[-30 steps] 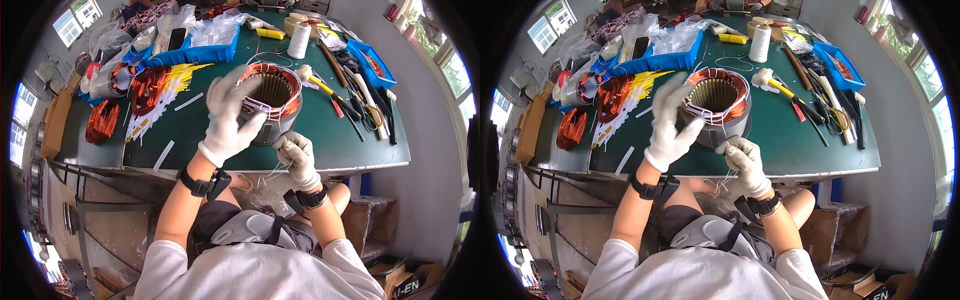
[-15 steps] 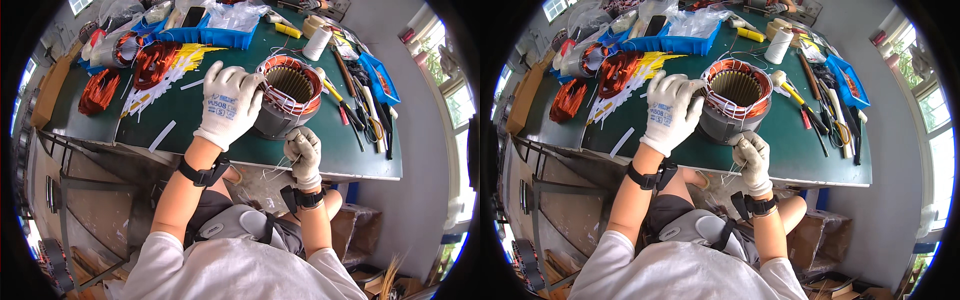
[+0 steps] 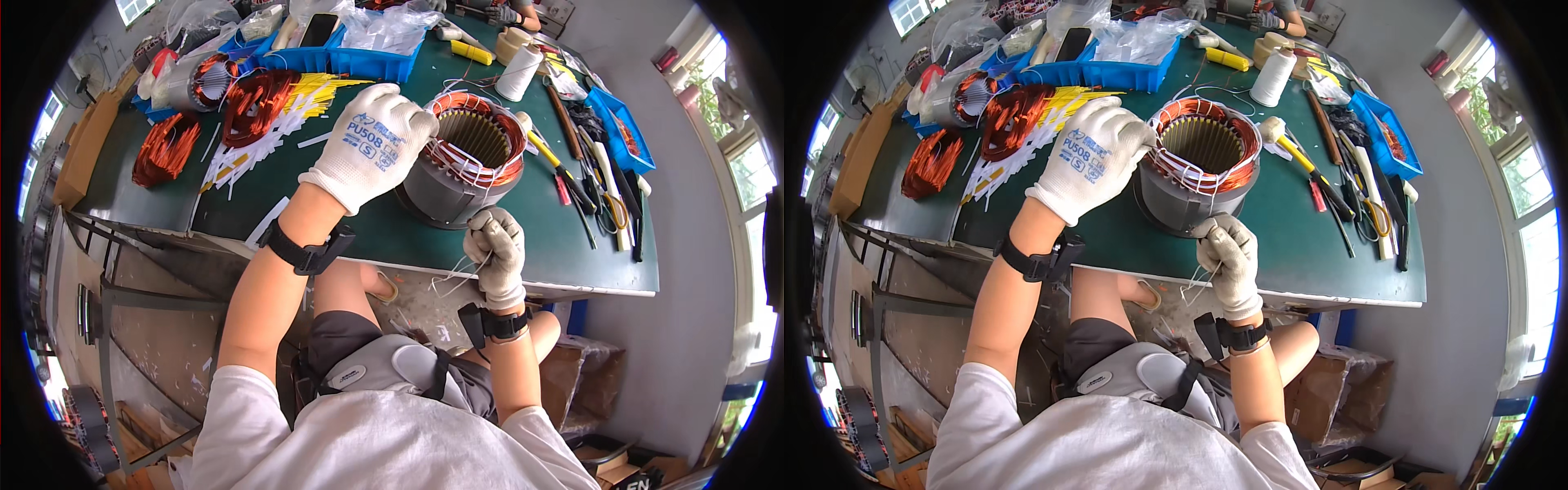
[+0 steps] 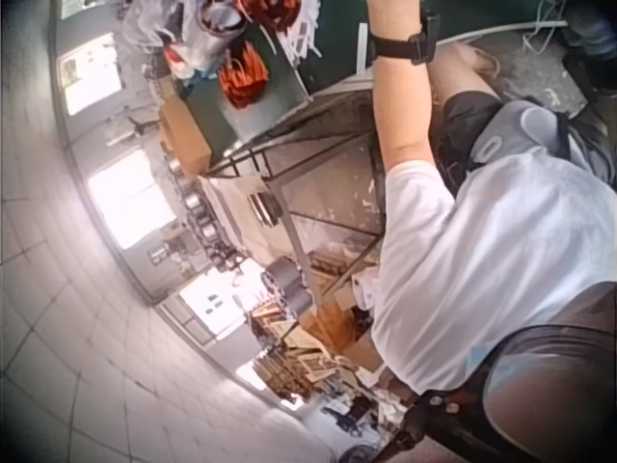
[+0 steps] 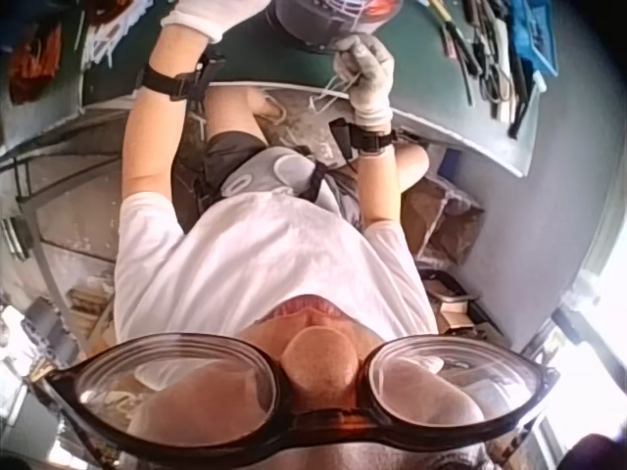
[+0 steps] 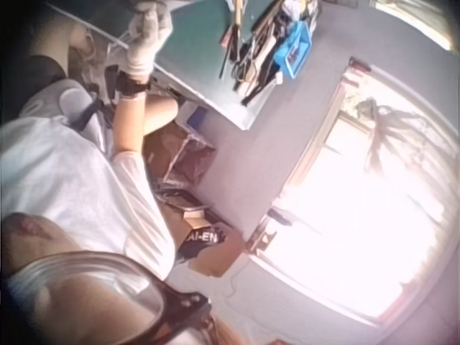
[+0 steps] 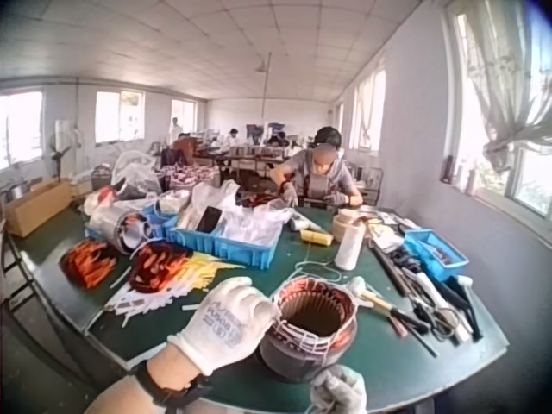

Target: Manually winding and tying copper wire onto a motor stator core.

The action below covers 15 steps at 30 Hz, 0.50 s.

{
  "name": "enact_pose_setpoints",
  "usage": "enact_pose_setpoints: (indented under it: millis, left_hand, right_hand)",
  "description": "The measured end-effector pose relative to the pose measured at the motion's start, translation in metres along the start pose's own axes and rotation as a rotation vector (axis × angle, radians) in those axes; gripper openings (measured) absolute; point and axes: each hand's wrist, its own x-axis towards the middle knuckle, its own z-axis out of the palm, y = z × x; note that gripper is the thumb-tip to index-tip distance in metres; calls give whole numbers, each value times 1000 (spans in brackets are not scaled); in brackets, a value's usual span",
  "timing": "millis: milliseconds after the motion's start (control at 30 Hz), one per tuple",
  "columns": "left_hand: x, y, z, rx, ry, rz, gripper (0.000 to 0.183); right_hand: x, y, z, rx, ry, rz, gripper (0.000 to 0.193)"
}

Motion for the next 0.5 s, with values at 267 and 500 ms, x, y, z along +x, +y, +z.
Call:
enact_pose_setpoints:
  millis: [267,500]
  left_hand:
    - [7,19,-36,163,198,133,3]
    - [0,-4,-72,376,425,33,17]
  right_hand:
    - [0,0,0,7,1,1,30]
    - [-1,-1,-2,30,-2,16,28]
